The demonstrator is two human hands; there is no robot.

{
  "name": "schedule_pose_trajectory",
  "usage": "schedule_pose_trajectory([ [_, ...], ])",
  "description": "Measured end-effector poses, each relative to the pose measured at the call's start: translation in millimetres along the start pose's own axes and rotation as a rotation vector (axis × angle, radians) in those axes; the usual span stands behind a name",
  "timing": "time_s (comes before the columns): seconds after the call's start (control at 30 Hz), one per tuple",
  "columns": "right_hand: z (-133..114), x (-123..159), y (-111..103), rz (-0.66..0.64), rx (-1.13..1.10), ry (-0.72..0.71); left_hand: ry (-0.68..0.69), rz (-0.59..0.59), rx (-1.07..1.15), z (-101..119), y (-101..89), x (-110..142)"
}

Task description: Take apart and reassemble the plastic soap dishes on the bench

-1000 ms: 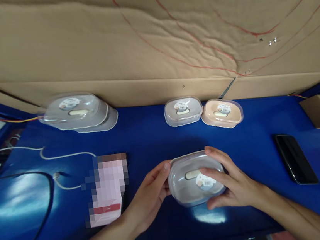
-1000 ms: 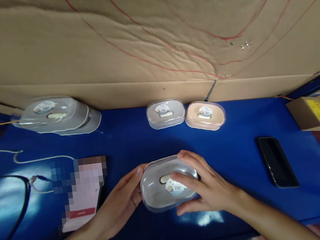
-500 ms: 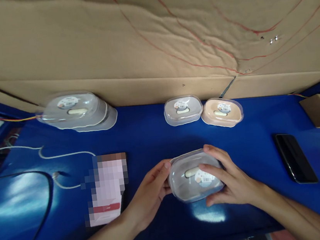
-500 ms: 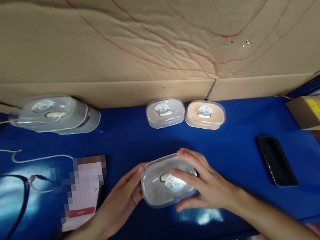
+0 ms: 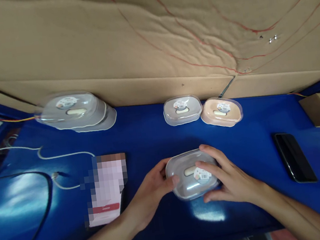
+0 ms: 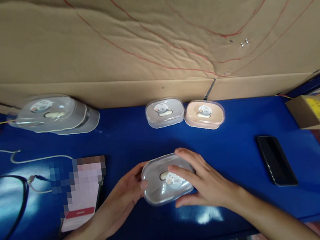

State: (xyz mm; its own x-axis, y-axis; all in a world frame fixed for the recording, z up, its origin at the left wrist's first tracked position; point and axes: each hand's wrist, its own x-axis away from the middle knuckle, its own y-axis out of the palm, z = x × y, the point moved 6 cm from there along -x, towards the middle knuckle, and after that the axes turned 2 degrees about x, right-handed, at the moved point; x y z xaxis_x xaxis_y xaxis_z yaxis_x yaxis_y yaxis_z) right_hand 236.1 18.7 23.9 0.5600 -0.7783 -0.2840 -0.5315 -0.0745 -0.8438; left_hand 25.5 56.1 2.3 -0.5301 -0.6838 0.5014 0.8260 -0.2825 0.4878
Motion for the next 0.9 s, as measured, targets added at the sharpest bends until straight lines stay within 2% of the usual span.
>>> schedule_pose_trajectory([
  [0.27, -1.0, -3.0, -1.1, -0.01, 0.03, -0.014, -0.011, 0.086, 0.028, 0.3, -2.4, 3.1],
  [0.33, -0.2, -3.5, -2.8, 0.014, 0.049, -0.008, 0.024, 0.145, 0.01, 6.0, -8.4, 3.1],
  [0.5, 2.2, -1.9, -6.1, 0.069, 0.104, 0.015, 0.258, 0.45, 0.061, 37.4, -43.6, -1.0],
  [0.67, 0.8, -2.2, -6.0, 0.066, 0.13, 0.033, 0.495, 0.608, 0.118, 62.1, -65.5, -1.1],
  [0.77, 1.1, -2.4, -4.7, 0.055, 0.134, 0.051, 0.594, 0.63, -0.014, 66.0, -71.2, -0.7],
  [0.9, 3.2, -2.1, -2.1, 0.047, 0.141, 0.077, 0.653, 0.625, -0.478, 70.5, -75.6, -8.3],
])
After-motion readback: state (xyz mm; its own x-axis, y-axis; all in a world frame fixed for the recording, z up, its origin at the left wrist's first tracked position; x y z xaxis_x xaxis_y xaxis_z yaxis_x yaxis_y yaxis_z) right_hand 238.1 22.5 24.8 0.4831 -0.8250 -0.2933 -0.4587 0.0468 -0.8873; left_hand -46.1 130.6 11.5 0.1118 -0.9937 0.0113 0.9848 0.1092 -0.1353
